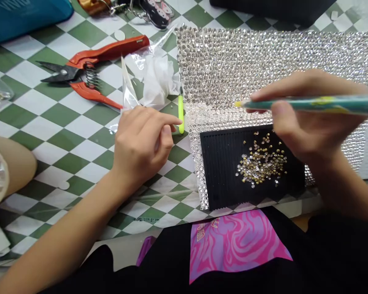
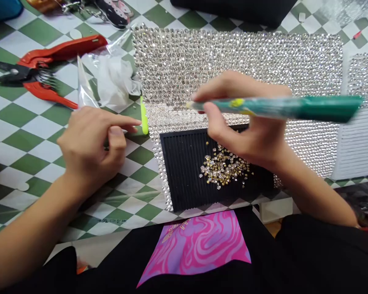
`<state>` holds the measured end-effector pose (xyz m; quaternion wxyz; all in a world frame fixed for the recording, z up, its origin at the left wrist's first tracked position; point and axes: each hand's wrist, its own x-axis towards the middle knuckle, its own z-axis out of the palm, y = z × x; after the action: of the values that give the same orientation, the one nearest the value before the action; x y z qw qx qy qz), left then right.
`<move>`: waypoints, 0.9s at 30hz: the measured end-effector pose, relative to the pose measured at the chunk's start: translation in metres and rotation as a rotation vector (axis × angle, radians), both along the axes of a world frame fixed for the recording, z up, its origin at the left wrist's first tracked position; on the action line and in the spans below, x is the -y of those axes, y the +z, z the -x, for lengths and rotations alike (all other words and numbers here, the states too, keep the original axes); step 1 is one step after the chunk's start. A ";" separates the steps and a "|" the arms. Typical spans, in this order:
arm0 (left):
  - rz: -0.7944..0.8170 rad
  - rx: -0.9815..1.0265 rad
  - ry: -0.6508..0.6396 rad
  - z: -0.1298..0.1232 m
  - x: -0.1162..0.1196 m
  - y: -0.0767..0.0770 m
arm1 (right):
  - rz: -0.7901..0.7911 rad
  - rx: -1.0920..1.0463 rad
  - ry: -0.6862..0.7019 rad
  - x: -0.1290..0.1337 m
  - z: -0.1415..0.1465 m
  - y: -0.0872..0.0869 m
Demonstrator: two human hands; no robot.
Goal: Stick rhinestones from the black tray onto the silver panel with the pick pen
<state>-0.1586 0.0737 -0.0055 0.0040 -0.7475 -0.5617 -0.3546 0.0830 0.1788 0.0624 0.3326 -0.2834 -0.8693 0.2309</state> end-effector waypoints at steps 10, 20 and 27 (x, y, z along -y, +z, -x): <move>-0.005 0.009 -0.009 -0.001 -0.002 0.000 | -0.065 -0.040 -0.210 0.031 -0.057 -0.019; -0.017 -0.002 -0.012 -0.002 -0.002 0.000 | -0.027 -0.048 -0.267 0.041 -0.055 -0.019; -0.004 -0.011 -0.021 -0.001 -0.002 0.003 | -0.061 -0.061 -0.154 0.036 -0.059 -0.021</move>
<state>-0.1578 0.0760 -0.0030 0.0048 -0.7554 -0.5528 -0.3518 0.1419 0.1430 0.0413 0.3842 -0.3319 -0.8411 0.1864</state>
